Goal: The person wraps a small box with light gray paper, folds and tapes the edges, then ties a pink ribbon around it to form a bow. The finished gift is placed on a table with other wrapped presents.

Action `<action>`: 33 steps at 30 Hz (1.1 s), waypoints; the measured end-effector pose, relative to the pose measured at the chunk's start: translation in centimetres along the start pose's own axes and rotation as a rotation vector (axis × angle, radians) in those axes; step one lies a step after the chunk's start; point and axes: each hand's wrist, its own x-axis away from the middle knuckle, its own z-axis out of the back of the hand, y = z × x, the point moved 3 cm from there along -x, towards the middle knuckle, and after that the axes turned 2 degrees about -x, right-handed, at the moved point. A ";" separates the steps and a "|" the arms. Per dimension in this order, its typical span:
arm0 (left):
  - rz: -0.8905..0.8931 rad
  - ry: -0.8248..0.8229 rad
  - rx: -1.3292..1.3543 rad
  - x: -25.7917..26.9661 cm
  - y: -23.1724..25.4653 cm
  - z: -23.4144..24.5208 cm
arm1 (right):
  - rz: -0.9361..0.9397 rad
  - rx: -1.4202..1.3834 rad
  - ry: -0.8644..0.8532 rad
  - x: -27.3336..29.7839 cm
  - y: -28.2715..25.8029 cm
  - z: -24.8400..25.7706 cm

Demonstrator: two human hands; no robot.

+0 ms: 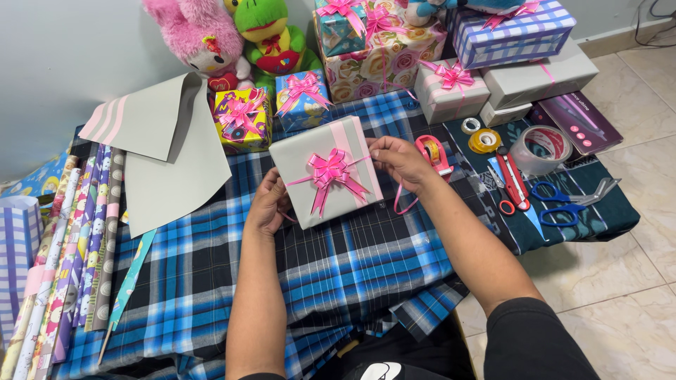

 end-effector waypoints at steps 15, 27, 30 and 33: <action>0.000 -0.018 0.060 0.0 -0.2 -0.2 | -0.173 -0.075 0.033 -0.5 0.6 0.9; 0.001 -0.006 0.063 -0.1 -0.4 0.3 | -0.221 0.257 0.021 -1.3 -0.9 2.0; 0.001 0.023 0.024 0.3 0.1 -0.2 | -0.220 0.278 -0.027 -1.3 -1.6 1.6; -0.034 0.025 -0.059 0.7 1.2 -1.3 | -0.141 0.346 -0.072 -0.4 -3.1 1.0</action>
